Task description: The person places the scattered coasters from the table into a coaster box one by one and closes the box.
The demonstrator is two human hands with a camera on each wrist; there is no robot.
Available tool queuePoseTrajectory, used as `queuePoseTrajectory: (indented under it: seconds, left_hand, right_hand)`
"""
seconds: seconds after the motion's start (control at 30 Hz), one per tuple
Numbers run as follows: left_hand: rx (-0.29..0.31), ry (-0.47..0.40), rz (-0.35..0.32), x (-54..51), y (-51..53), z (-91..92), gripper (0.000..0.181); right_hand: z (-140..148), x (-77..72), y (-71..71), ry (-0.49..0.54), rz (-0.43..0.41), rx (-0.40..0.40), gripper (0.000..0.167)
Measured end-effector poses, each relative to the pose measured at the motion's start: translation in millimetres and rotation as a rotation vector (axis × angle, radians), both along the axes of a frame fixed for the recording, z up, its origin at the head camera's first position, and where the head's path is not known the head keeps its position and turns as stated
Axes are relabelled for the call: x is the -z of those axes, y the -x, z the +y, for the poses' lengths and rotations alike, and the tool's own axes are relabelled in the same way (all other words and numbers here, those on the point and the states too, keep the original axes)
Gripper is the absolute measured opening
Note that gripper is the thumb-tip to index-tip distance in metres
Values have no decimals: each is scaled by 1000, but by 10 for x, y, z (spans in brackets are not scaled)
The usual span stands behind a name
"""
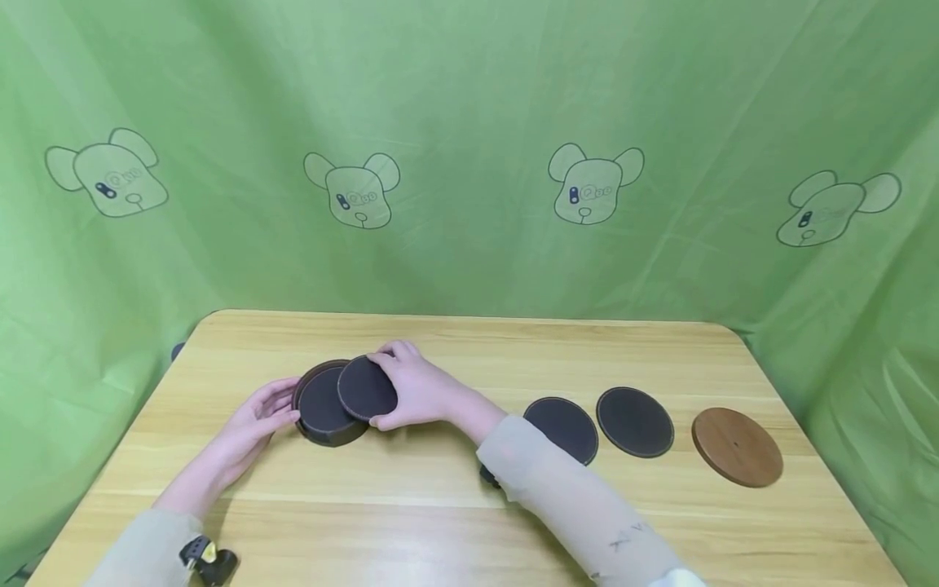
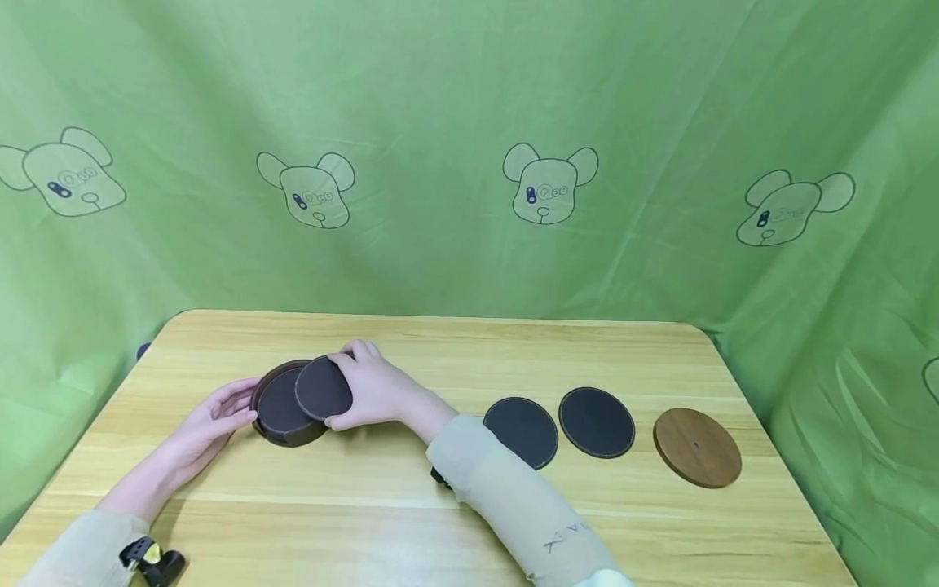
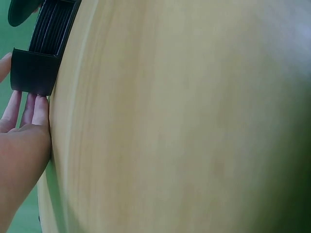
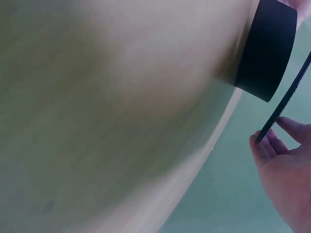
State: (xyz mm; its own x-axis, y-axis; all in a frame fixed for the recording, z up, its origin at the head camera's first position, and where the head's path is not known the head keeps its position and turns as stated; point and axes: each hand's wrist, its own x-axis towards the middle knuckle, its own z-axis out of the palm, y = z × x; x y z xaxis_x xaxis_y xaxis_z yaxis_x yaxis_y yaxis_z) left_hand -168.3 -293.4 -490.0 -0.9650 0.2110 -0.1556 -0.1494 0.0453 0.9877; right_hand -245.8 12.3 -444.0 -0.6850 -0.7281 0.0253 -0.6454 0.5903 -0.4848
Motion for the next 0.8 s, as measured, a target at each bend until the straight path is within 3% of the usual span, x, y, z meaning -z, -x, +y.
queuePoseTrajectory:
  seconds: [0.4,0.8]
  left_hand:
    - [-8,-32,17,10,2,8,68]
    - [-7,-50,29,18,-1,6,66]
  right_hand:
    - [-254,-27,-33,-68,109,-53,105]
    - [-492,-49,-60,-168,179,-58,104]
